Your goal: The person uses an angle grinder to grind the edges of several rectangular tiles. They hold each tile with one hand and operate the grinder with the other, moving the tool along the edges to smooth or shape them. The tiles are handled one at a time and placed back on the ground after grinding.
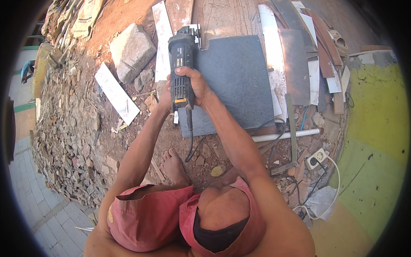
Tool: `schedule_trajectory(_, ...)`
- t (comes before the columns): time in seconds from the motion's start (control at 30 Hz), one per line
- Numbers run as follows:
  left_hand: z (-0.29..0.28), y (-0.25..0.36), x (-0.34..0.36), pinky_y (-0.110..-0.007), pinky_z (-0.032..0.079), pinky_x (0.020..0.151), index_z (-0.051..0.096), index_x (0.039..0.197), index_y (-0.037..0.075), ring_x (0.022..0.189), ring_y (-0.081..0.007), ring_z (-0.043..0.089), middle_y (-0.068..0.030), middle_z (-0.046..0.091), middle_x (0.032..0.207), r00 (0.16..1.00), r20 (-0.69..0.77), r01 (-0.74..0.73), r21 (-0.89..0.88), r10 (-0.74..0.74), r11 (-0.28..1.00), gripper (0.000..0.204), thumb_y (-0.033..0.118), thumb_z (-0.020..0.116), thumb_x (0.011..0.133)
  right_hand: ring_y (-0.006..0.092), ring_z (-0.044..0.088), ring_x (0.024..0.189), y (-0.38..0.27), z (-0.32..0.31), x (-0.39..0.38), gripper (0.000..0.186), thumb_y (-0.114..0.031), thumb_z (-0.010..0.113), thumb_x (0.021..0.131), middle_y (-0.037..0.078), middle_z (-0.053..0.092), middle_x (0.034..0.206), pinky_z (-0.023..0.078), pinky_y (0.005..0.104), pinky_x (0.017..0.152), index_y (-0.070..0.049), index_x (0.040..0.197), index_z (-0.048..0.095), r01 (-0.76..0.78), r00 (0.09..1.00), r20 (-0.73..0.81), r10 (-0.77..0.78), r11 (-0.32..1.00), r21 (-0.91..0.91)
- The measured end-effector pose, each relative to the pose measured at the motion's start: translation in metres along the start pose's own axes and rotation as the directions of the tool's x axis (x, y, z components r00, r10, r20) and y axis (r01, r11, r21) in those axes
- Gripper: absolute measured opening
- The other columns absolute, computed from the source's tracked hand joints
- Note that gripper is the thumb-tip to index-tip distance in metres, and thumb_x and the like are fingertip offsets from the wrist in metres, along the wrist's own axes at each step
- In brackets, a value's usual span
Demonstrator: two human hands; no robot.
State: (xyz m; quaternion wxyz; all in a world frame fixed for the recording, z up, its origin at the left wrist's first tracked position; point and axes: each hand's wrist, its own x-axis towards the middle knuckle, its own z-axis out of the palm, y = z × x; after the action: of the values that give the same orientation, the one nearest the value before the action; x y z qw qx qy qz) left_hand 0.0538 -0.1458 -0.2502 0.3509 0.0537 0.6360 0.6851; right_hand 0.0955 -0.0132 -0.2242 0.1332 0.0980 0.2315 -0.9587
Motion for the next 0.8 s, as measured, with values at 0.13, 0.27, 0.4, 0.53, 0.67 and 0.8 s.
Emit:
schedule_trajectory(0.13,-0.002,-0.004,0.002,-0.022,0.059,0.066,0.047,0.123,0.0,0.081,-0.0096,0.065,-0.0051,0.061,0.098,1.0,0.008,-0.029,0.051,0.028,0.998,0.03,0.008,0.055,0.095,0.0183,0.068,0.065,0.0,0.001,-0.001,0.048,-0.033,0.063,0.081,0.016,0.064,0.082,0.059,0.0266,0.054,0.01,0.102,0.057,0.02,1.0,-0.008,-0.02,1.0,-0.015)
schedule_trajectory(0.27,-0.003,-0.005,0.003,-0.022,0.059,0.067,0.046,0.124,0.0,0.083,-0.0099,0.065,-0.0053,0.061,0.099,0.999,0.016,-0.033,0.104,0.031,0.994,0.031,0.009,0.056,0.095,0.0182,0.068,0.065,0.001,-0.001,0.0,0.048,-0.033,0.063,0.081,0.016,0.064,0.081,0.059,0.0259,0.054,0.01,0.102,0.057,0.024,1.0,0.011,-0.024,1.0,-0.009)
schedule_trajectory(0.4,-0.005,-0.008,0.004,-0.023,0.058,0.068,0.046,0.125,0.0,0.083,-0.0101,0.065,-0.0053,0.061,0.1,0.999,0.016,-0.039,0.106,0.037,0.994,0.032,0.008,0.056,0.095,0.0183,0.068,0.064,0.002,-0.002,0.001,0.048,-0.034,0.063,0.082,0.016,0.064,0.081,0.059,0.0264,0.054,0.01,0.102,0.057,0.021,1.0,0.004,-0.021,1.0,-0.006)
schedule_trajectory(0.53,-0.004,-0.009,0.004,-0.022,0.058,0.068,0.046,0.126,0.0,0.083,-0.0098,0.065,-0.005,0.061,0.099,0.999,0.003,-0.032,0.046,0.032,0.998,0.033,0.007,0.056,0.095,0.0183,0.068,0.065,0.001,0.0,0.0,0.049,-0.034,0.063,0.081,0.016,0.064,0.08,0.059,0.0271,0.055,0.01,0.102,0.057,0.028,1.0,-0.005,-0.028,0.999,-0.026)
schedule_trajectory(0.67,0.0,-0.006,0.002,-0.022,0.058,0.068,0.048,0.124,0.001,0.082,-0.0093,0.064,-0.0044,0.061,0.099,1.0,-0.009,0.011,-0.089,-0.012,0.996,0.03,0.007,0.054,0.096,0.0186,0.068,0.065,-0.001,-0.001,0.0,0.049,-0.034,0.063,0.081,0.016,0.064,0.081,0.059,0.0269,0.055,0.01,0.102,0.057,0.014,1.0,0.008,-0.014,1.0,-0.004)
schedule_trajectory(0.8,-0.004,-0.009,0.004,-0.021,0.057,0.068,0.049,0.122,0.002,0.081,-0.0084,0.064,-0.0031,0.061,0.097,1.0,0.007,-0.011,-0.049,0.012,0.999,0.026,0.008,0.053,0.097,0.0187,0.068,0.066,0.0,-0.005,0.002,0.049,-0.034,0.063,0.081,0.016,0.064,0.082,0.059,0.0267,0.056,0.01,0.102,0.057,-0.002,1.0,0.025,0.001,0.999,0.032)
